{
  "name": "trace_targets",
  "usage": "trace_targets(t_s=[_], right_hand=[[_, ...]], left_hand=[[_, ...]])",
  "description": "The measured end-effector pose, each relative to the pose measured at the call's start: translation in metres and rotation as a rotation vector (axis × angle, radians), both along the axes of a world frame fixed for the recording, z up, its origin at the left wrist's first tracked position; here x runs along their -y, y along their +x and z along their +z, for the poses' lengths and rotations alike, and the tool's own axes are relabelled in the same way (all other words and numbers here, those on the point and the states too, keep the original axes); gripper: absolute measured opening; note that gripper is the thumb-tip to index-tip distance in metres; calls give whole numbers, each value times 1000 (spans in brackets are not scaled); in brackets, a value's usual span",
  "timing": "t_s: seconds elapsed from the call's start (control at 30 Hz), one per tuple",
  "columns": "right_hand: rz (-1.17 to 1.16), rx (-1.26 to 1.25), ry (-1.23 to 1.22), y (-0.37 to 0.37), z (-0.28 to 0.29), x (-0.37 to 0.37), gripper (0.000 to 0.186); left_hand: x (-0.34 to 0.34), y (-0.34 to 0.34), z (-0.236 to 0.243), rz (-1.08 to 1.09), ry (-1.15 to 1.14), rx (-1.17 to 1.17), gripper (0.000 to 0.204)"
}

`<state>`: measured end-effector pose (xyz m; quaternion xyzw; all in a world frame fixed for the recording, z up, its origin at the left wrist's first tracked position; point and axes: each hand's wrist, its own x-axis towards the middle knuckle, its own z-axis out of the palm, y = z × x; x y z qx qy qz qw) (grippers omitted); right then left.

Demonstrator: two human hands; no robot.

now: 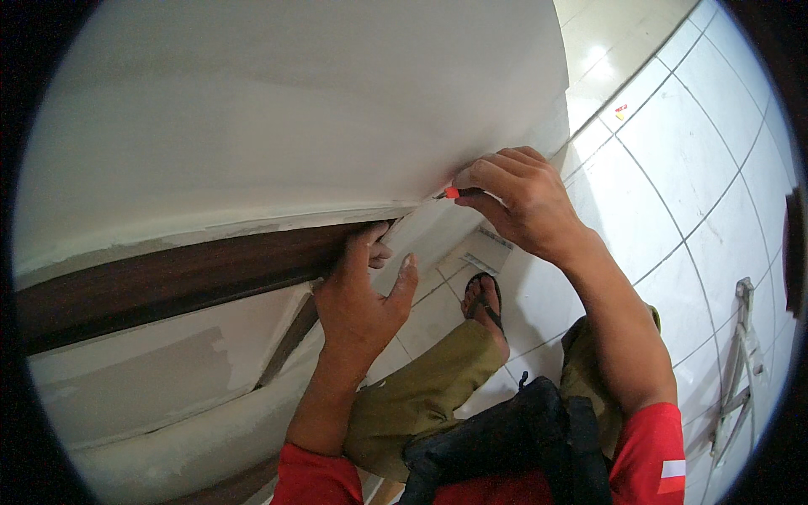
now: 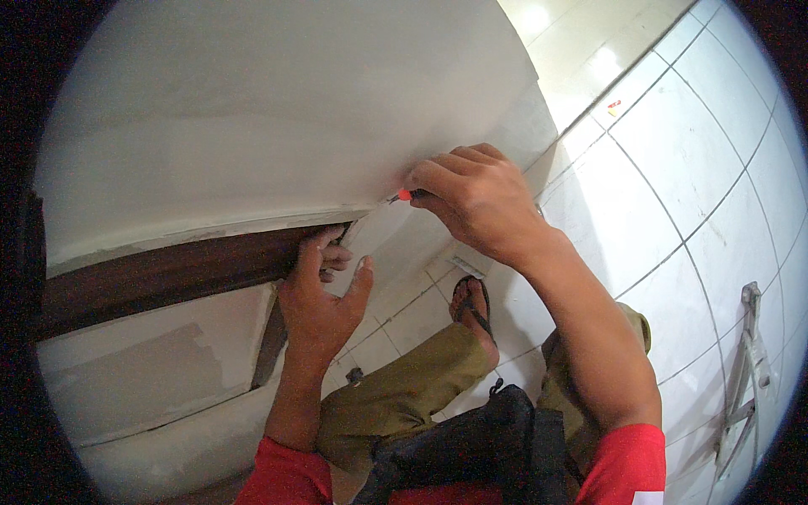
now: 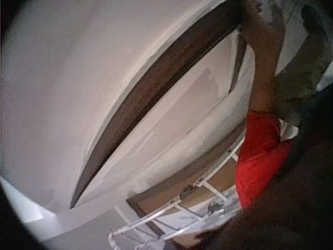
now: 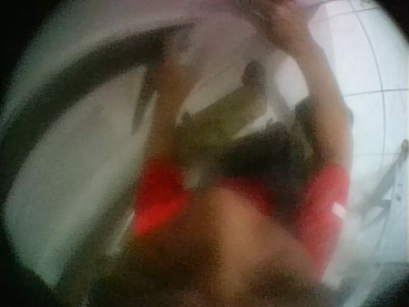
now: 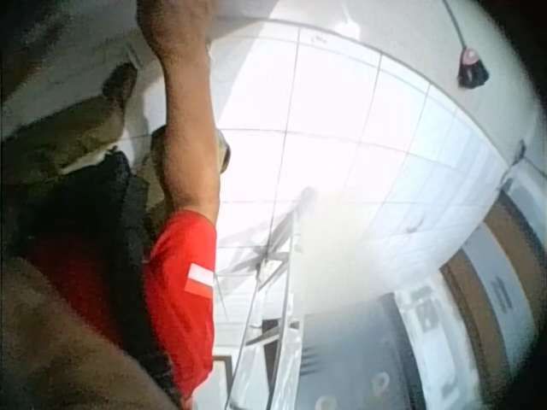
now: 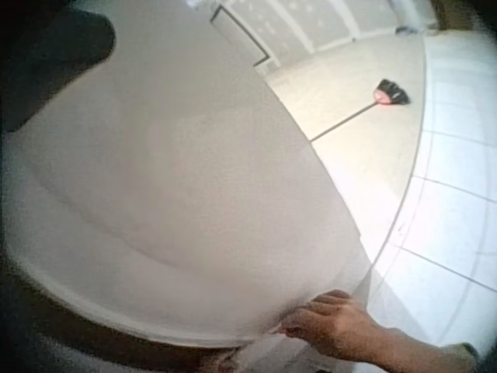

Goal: The person trims excess material from a door frame using a utility knife and then uses a small piece of sandpaper to sand the trimmed edges by hand.

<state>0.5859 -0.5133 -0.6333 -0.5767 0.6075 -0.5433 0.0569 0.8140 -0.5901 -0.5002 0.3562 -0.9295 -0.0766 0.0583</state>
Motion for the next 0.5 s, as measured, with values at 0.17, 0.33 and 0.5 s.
trace_targets(t_s=[0.17,0.33,0.5], right_hand=[[-27,0,19,5,-3,2,20],[-16,-20,-2,4,-1,2,18],[-30,-19,-37,12,0,3,16]], left_hand=[[-1,2,-4,44,24,-21,54],[1,2,-2,23,19,-4,53],[-1,5,-2,34,22,-9,54]])
